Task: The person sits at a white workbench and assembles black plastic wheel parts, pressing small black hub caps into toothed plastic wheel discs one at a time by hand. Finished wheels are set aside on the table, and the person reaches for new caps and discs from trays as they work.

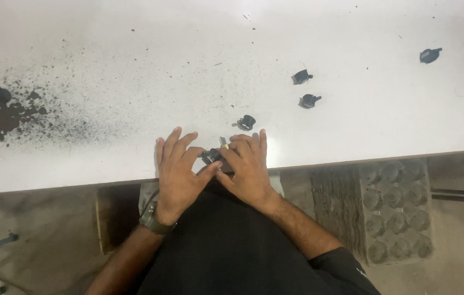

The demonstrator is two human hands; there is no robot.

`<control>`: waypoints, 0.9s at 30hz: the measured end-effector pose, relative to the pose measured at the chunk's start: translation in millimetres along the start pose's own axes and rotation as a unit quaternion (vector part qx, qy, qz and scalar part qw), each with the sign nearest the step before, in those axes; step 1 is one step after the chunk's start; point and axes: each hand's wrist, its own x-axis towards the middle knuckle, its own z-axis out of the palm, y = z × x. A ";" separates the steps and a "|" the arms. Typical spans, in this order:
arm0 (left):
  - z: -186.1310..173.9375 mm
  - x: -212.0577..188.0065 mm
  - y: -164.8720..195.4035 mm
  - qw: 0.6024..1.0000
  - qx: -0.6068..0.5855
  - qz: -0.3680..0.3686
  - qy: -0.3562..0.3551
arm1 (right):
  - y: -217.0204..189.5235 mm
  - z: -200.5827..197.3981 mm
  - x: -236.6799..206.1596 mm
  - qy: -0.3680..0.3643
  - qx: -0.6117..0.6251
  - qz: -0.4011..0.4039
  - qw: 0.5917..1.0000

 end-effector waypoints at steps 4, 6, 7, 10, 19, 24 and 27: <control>-10.0 -11.0 -7.0 0.999 -0.027 -0.006 -0.021 | -4.3 0.4 1.8 -0.021 0.019 -0.019 0.999; -18.6 -8.5 -13.7 0.998 -0.041 0.026 -0.032 | -4.7 0.6 1.5 -0.036 0.012 -0.016 0.999; -21.9 -6.4 -16.2 0.997 -0.049 0.044 -0.040 | -5.0 1.1 0.8 -0.030 0.021 -0.015 0.999; -26.2 0.5 -19.0 0.990 -0.016 0.123 -0.060 | -3.8 2.1 -1.2 -0.017 0.037 -0.011 0.999; -28.5 6.6 -12.8 0.970 0.025 0.238 -0.051 | 0.3 4.2 -0.1 -0.015 0.022 -0.028 0.999; -29.1 8.1 -15.0 0.965 0.077 0.248 -0.041 | -3.0 4.4 7.8 -0.029 0.021 -0.023 0.999; -30.1 8.4 -23.0 0.962 0.084 0.260 -0.012 | -3.3 4.8 13.9 -0.011 0.017 -0.034 0.999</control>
